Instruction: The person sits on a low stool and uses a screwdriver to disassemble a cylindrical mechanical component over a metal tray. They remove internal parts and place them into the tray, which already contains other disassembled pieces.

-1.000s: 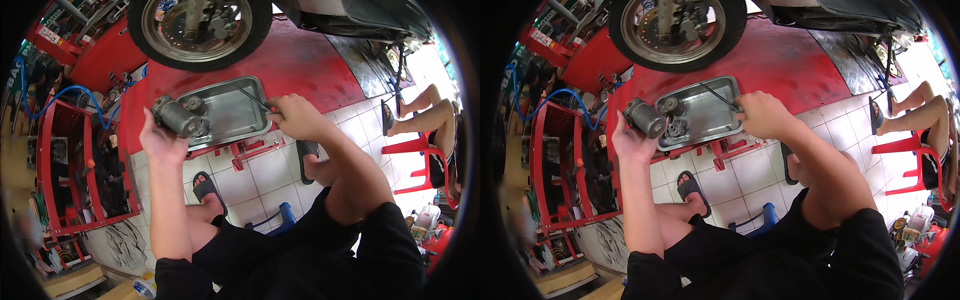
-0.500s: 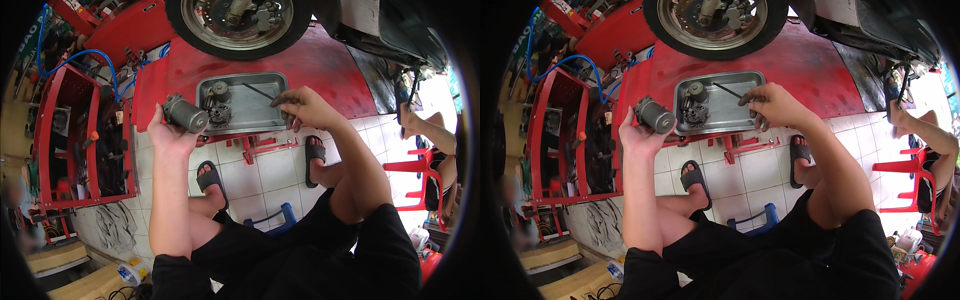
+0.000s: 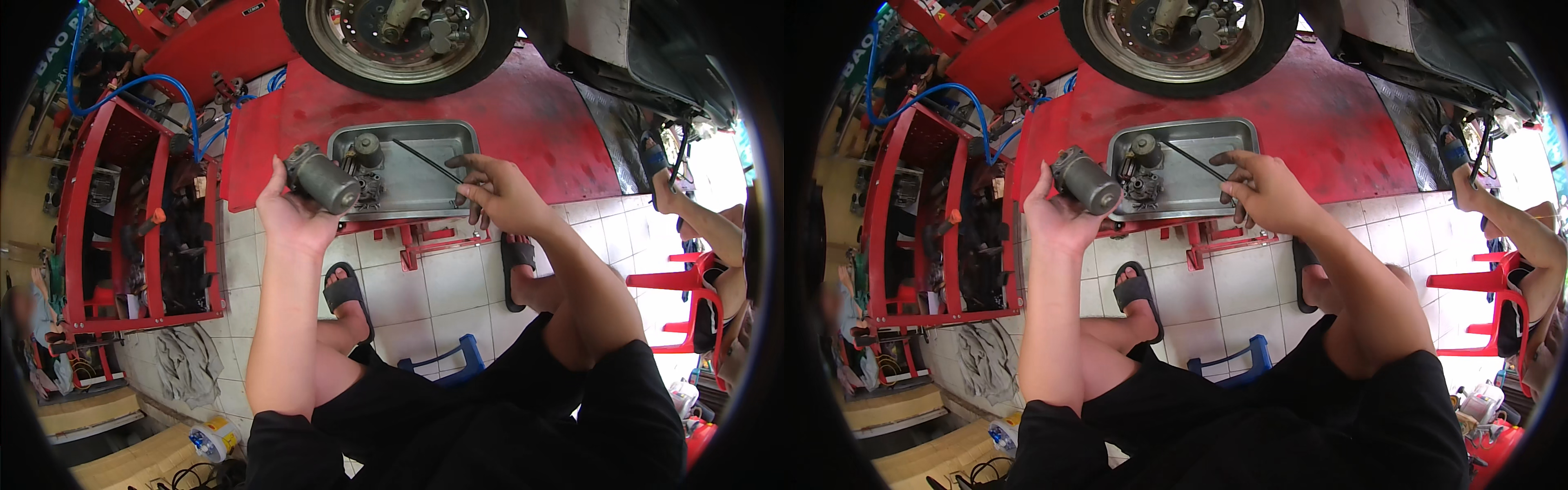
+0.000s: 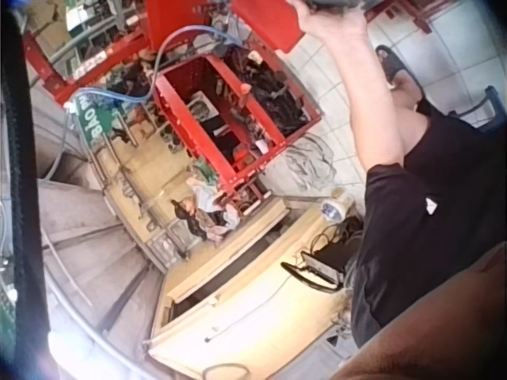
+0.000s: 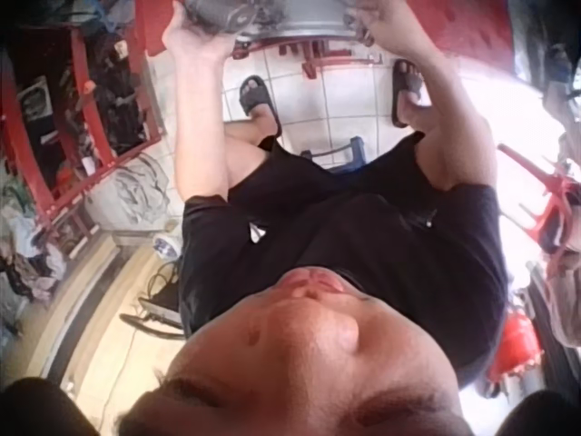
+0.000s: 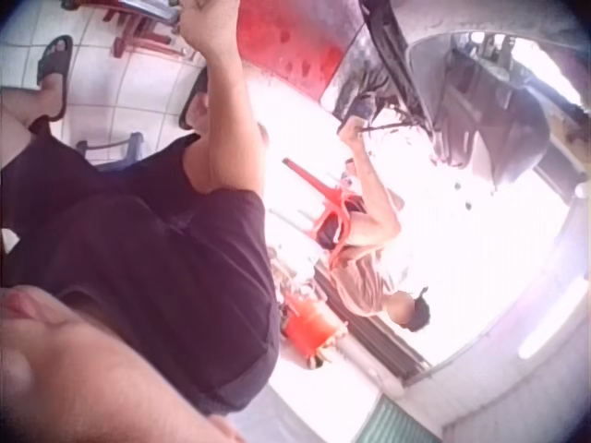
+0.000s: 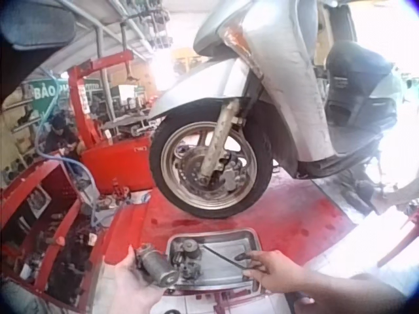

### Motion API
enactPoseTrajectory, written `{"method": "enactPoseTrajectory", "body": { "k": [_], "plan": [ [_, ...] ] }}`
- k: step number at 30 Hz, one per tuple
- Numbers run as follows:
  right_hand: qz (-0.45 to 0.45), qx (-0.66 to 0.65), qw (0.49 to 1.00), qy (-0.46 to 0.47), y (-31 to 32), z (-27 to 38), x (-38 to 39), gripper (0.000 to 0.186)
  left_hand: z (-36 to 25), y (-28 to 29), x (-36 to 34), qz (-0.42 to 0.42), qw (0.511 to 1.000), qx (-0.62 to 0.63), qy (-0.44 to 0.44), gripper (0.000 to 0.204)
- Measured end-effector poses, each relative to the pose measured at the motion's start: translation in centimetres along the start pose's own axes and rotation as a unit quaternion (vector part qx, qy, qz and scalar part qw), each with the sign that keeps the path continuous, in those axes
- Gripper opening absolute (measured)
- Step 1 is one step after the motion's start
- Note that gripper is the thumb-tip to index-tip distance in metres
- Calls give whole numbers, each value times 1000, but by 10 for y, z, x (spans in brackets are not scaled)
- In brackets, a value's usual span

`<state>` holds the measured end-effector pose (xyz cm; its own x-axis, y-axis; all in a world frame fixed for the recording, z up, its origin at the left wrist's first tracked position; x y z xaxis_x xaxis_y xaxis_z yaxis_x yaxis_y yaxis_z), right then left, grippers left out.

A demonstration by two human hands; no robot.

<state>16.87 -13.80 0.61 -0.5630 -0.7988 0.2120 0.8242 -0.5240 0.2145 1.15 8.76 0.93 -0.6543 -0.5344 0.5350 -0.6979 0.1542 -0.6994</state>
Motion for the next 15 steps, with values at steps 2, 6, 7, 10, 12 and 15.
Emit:
{"method": "enactPoseTrajectory", "body": {
  "k": [2, 6, 7, 10, 12, 15],
  "plan": [
    [-5, 26, 999, 32, -1, 2, 4, 35, 5, -6, -1, 47, 999, -11, -8, 55],
    [-13, 13, 998, 67, 3, 7, 7, 35, 17, -18, 0, 162, 983, -89, -15, 56],
    [-17, -5, 997, 73, 5, 8, 7, 35, 21, -19, -1, 170, 981, -91, -6, 57],
    [-31, -96, 992, 75, 10, 12, 8, 35, 32, -24, -3, 186, 978, -94, 12, 57],
    [-32, -101, 992, 66, 12, 13, 9, 36, 37, -26, -6, 181, 979, -93, 15, 58],
    [-21, -129, 989, 69, 14, 15, 13, 37, 43, -30, -9, 210, 970, -119, 6, 59]
  ]
}}
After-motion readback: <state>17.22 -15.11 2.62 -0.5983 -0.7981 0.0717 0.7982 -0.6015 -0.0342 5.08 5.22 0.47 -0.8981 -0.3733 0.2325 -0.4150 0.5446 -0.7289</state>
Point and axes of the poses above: each hand's wrist, its own x-axis away from the middle knuckle, its own y-axis out of the back of the hand, z = x × y, the point moved 3 cm from there along -x, towards the middle knuckle, and after that the axes turned 6 degrees about -x, right-handed, at the moved point
